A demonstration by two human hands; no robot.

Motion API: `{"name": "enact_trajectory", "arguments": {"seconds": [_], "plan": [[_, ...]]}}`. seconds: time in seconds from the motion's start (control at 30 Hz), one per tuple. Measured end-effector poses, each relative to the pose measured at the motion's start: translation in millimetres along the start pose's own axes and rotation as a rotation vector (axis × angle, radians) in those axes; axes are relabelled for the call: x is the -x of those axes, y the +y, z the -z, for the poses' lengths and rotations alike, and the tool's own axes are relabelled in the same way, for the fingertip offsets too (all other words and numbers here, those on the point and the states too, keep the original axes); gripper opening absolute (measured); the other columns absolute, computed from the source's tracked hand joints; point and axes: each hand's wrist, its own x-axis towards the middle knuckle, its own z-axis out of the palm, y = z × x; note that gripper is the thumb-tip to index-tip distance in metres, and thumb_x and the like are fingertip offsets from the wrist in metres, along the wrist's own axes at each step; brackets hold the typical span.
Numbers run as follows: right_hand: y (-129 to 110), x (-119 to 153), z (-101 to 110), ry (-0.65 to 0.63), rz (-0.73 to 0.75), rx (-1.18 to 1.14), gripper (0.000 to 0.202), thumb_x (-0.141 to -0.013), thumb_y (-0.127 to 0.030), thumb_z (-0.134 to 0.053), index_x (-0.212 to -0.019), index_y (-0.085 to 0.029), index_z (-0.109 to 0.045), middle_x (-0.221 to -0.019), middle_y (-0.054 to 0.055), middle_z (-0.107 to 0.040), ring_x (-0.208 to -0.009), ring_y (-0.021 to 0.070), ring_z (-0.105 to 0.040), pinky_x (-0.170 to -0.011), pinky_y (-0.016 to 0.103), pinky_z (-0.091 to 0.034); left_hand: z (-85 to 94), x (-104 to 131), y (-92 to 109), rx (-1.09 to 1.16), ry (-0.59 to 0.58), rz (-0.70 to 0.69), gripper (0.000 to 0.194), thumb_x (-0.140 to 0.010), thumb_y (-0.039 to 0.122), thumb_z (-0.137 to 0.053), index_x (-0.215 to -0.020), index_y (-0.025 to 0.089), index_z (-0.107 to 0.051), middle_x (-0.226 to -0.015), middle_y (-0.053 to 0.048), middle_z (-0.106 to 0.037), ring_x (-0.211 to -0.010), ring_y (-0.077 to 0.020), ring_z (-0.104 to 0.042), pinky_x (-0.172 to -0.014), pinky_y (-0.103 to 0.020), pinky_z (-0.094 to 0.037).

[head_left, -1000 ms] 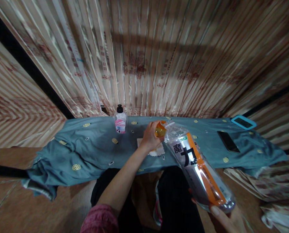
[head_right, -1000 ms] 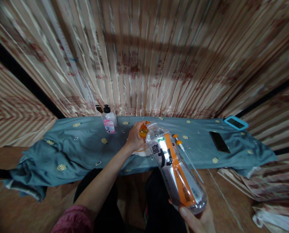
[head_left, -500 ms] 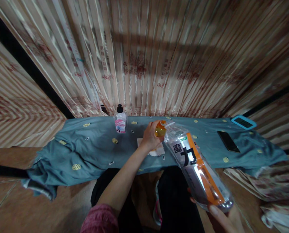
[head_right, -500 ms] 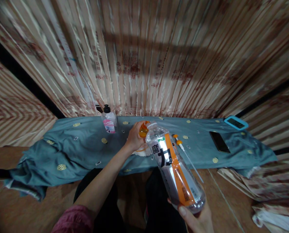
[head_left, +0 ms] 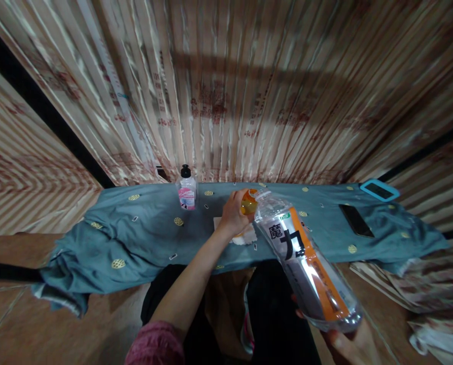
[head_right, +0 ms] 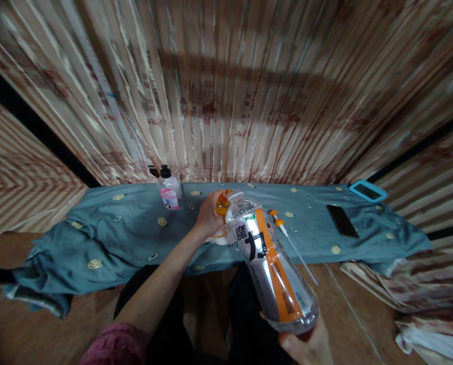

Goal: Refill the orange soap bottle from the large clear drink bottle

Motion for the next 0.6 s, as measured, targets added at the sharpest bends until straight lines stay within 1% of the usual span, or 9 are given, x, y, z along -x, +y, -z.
{"name": "enact_trajectory", "arguments": {"seconds": [0.07, 0.13, 0.33, 0.4, 0.43, 0.5, 0.6], "plan": [[2.2, -0.3, 3.0, -0.018, 0.011, 0.021, 0.098, -0.058, -0.061, -0.088, -0.143, -0.027, -0.052, -0.112, 0.013, -0.078, -0.101, 0.037, -0.075, -0.079, 0.043, -0.064, 0.2, -0.2, -0.7, -0.008, -0.001, -0.007, 0.059, -0.068, 0.029, -0.084, -0.121, 0.02, -0.058, -0.117, -0.009, -0.068, -0.109, -0.0266, -0.066, -0.096, -0.042, -0.055], [4.8, -0.9, 6.8, -0.034, 0.014, 0.026, 0.097, -0.058, -0.059, -0.089, -0.142, -0.028, -0.052, -0.114, 0.013, -0.078, -0.099, 0.0358, -0.076, -0.08, 0.043, -0.064, 0.5, -0.5, -1.0, -0.015, -0.006, -0.015, 0.056, -0.069, 0.028, -0.084, -0.119, 0.021, -0.059, -0.118, -0.009, -0.068, -0.109, -0.0264, -0.066, -0.097, -0.042, -0.055], [10.2, -4.9, 17.3, -0.109, -0.055, -0.032, 0.08, -0.062, -0.047, -0.09, -0.132, -0.03, -0.055, -0.106, 0.009, -0.08, -0.092, 0.0327, -0.078, -0.081, 0.042, -0.064, 2.1, -1.4, -1.2, -0.008, -0.006, -0.014, 0.055, -0.068, 0.027, -0.084, -0.117, 0.019, -0.061, -0.114, -0.01, -0.069, -0.107, -0.0265, -0.067, -0.094, -0.042, -0.055], [12.2, -6.5, 18.3, -0.118, -0.057, -0.038, 0.084, -0.061, -0.045, -0.091, -0.135, -0.031, -0.052, -0.105, 0.008, -0.08, -0.092, 0.0324, -0.078, -0.081, 0.041, -0.064, 2.4, -1.3, -2.0, 0.007, -0.005, -0.021, 0.054, -0.068, 0.025, -0.082, -0.117, 0.019, -0.06, -0.114, -0.009, -0.069, -0.106, -0.0259, -0.067, -0.093, -0.042, -0.056], [13.2, -7.2, 18.2, -0.114, -0.059, -0.052, 0.089, -0.059, -0.045, -0.092, -0.137, -0.032, -0.05, -0.106, 0.007, -0.08, -0.094, 0.0324, -0.078, -0.08, 0.039, -0.064, 2.4, -1.2, -2.6, 0.013, -0.001, -0.024, 0.054, -0.068, 0.024, -0.081, -0.117, 0.019, -0.06, -0.113, -0.009, -0.069, -0.106, -0.0256, -0.067, -0.092, -0.041, -0.056], [14.5, -8.2, 17.2, -0.097, -0.067, -0.077, 0.099, -0.058, -0.045, -0.092, -0.143, -0.032, -0.043, -0.111, 0.007, -0.079, -0.103, 0.0323, -0.076, -0.083, 0.037, -0.063, 2.1, -0.7, -4.0, 0.025, 0.009, -0.024, 0.053, -0.068, 0.022, -0.081, -0.117, 0.021, -0.06, -0.112, -0.007, -0.069, -0.105, -0.0253, -0.067, -0.091, -0.041, -0.056], [12.5, -7.9, 13.9, -0.138, -0.085, -0.053, 0.103, -0.058, -0.043, -0.092, -0.146, -0.031, -0.039, -0.108, 0.006, -0.08, -0.096, 0.0293, -0.077, -0.084, 0.035, -0.062, 1.4, 0.5, -5.2, 0.051, 0.026, -0.016, 0.052, -0.068, 0.022, -0.081, -0.117, 0.022, -0.061, -0.112, -0.007, -0.069, -0.105, -0.0253, -0.067, -0.091, -0.041, -0.056]]}}
